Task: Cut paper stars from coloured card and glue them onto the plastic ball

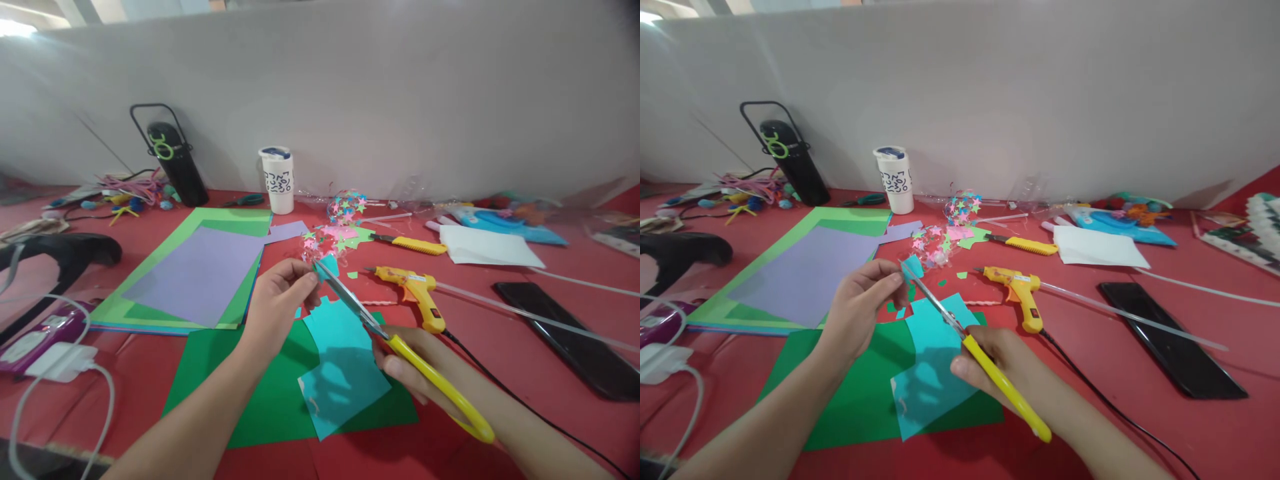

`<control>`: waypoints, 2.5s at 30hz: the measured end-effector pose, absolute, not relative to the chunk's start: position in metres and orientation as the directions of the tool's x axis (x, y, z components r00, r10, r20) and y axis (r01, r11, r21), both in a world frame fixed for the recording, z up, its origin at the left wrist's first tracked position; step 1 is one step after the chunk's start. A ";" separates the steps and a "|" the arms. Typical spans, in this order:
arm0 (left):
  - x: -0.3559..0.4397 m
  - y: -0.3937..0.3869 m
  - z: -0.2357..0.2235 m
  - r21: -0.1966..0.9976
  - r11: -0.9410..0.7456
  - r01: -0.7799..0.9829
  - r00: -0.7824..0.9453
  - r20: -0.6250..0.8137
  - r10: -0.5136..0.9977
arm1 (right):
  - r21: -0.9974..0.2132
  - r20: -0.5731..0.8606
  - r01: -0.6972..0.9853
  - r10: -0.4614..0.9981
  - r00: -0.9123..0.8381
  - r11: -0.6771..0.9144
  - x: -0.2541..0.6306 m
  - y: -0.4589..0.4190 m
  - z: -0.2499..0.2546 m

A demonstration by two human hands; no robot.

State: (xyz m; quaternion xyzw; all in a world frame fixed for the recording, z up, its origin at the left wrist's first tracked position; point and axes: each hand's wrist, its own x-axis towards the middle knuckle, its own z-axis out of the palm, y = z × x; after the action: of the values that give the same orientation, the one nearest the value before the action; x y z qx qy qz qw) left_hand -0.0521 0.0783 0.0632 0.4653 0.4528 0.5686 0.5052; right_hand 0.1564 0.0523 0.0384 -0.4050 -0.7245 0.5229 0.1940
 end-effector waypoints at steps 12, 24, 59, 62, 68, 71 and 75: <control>-0.050 0.077 0.067 0.991 -0.085 -0.101 -0.084 0.077 0.993 | -0.906 -0.182 0.408 0.764 -0.619 0.115 0.161 0.053 0.040; -0.044 0.073 0.064 0.991 -0.082 -0.102 -0.090 0.073 0.993 | -0.917 -0.165 0.386 0.787 -0.594 0.099 0.159 0.052 0.037; -0.037 0.071 0.052 0.924 -0.061 -0.377 -0.063 0.040 0.997 | -0.967 -0.146 0.253 0.853 -0.501 -0.017 0.137 0.037 0.036; -0.037 0.070 0.051 0.920 -0.064 -0.386 -0.063 0.043 0.997 | -0.963 -0.141 0.270 0.861 -0.489 -0.004 0.136 0.036 0.038; -0.038 0.070 0.050 0.922 -0.059 -0.383 -0.063 0.037 0.997 | -0.948 -0.152 0.319 0.869 -0.471 0.007 0.136 0.035 0.040; -0.037 0.069 0.051 0.921 -0.054 -0.385 -0.064 0.031 0.997 | -0.943 -0.153 0.332 0.877 -0.455 0.007 0.135 0.034 0.039; -0.036 0.069 0.052 0.918 -0.053 -0.392 -0.063 0.031 0.998 | -0.939 -0.158 0.343 0.883 -0.442 0.004 0.133 0.034 0.040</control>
State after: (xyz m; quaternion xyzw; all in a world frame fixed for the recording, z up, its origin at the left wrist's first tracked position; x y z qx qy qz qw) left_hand -0.0363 0.0695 0.0521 0.3860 0.3922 0.6146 0.5653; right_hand 0.1327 0.0341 0.0401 -0.4632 -0.6615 0.5325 0.2534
